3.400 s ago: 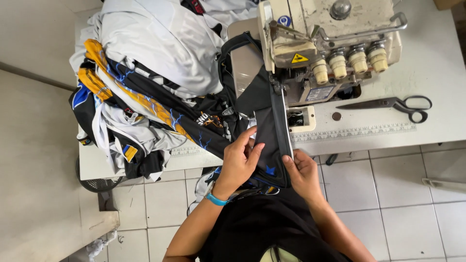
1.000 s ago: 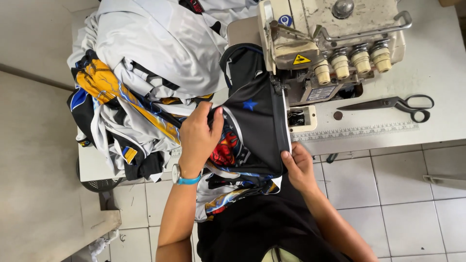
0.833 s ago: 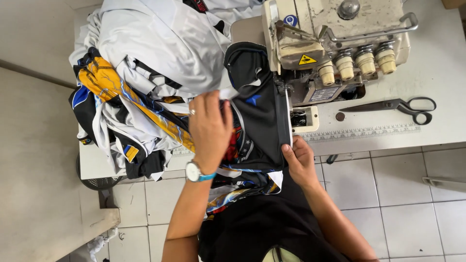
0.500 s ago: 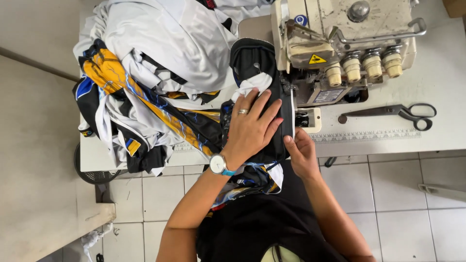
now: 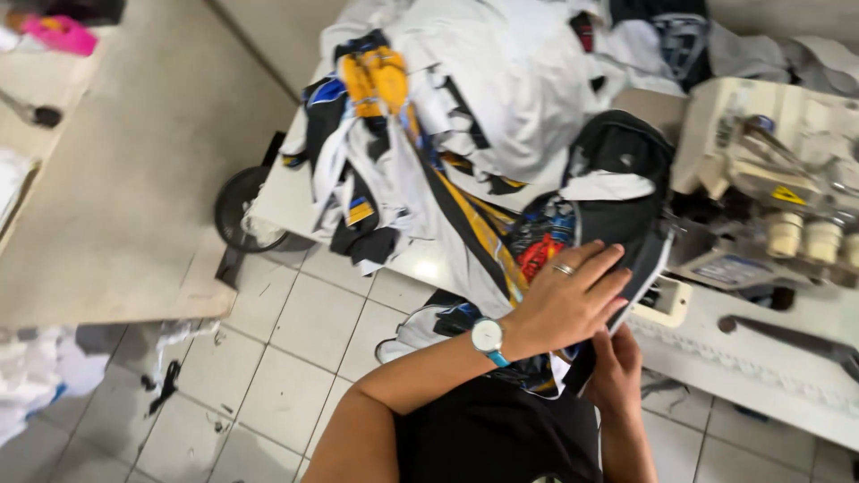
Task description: Overlocking the edges of jersey fabric pieces using an industrial sewing machine to finish the seams.
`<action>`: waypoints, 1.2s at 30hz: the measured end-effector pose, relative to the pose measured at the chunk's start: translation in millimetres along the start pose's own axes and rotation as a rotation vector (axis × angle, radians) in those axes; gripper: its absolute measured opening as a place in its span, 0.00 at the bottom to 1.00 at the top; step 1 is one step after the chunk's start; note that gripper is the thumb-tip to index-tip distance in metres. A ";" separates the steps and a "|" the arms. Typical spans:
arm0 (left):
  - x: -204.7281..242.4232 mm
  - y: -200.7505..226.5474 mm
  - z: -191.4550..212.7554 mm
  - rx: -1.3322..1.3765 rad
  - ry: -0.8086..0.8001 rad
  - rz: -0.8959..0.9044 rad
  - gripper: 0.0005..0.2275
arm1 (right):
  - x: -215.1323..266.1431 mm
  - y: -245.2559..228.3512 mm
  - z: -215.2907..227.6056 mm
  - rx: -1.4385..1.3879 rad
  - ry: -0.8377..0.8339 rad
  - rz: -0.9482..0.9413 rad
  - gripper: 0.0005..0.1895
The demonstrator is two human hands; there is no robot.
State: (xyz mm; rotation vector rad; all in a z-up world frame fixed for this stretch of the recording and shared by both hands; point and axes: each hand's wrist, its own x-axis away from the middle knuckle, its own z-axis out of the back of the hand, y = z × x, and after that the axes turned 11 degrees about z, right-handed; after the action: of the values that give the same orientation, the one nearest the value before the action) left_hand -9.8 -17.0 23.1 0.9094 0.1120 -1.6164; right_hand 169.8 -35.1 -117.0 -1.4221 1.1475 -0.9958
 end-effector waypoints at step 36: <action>-5.5 -11.1 -28.9 0.118 0.142 0.062 0.10 | 31.9 2.1 21.8 0.269 0.061 0.194 0.10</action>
State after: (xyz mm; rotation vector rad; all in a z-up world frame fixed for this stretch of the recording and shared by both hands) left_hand -5.5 6.0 2.1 1.1088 0.0867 -1.5132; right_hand 197.1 -61.9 -122.1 -1.0536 1.1252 -1.0179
